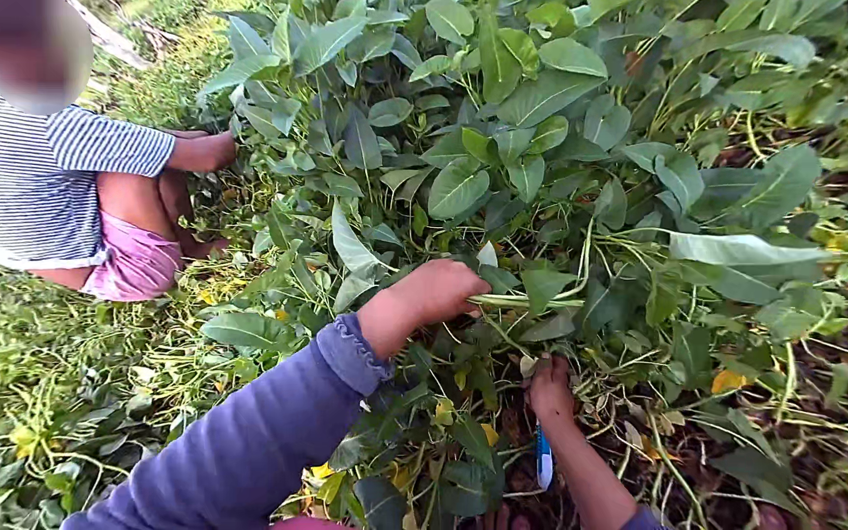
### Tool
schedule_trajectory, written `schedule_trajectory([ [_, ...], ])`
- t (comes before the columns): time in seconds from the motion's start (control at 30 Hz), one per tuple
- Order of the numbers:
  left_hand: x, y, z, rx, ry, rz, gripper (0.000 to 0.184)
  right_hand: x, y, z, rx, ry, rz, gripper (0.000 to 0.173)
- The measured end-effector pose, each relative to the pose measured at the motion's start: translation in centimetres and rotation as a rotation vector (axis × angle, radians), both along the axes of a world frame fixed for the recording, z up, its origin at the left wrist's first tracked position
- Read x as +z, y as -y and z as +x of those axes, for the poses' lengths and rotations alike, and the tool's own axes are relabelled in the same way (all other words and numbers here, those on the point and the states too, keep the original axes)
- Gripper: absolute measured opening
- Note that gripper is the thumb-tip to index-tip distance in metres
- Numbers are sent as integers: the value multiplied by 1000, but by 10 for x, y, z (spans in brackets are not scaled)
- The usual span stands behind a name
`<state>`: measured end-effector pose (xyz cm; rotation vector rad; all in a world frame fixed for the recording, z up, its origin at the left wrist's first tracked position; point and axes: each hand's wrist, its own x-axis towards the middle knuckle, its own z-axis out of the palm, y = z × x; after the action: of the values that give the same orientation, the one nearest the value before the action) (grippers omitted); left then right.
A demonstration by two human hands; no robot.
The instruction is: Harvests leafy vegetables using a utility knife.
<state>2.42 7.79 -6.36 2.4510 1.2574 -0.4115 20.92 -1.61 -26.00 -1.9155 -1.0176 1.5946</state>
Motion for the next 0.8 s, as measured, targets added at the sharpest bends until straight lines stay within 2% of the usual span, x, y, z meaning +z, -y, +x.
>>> schedule_trajectory([
  [0.13,13,2,-12,107,79,-17,19,4,-17,-5,-243,-144,-64,55],
  [0.2,30,2,-30,243,193,33,19,13,-15,-8,-226,-171,-30,55],
  [0.27,55,4,-55,396,298,161,21,29,-2,-14,-25,-140,149,52],
  [0.37,104,18,-87,575,374,370,23,45,17,-32,385,-197,463,45],
  [0.43,130,34,-96,610,355,474,24,51,21,-51,593,-247,435,58],
  [0.5,137,47,-91,578,308,524,21,52,18,-71,717,-285,256,74],
  [0.6,102,56,-52,588,130,385,18,64,24,-91,863,-285,184,79],
  [0.7,22,71,-16,596,-193,37,21,86,37,-94,1042,-117,209,88],
  [0.8,-41,86,-7,559,-349,-243,31,98,40,-94,1185,33,226,78],
])
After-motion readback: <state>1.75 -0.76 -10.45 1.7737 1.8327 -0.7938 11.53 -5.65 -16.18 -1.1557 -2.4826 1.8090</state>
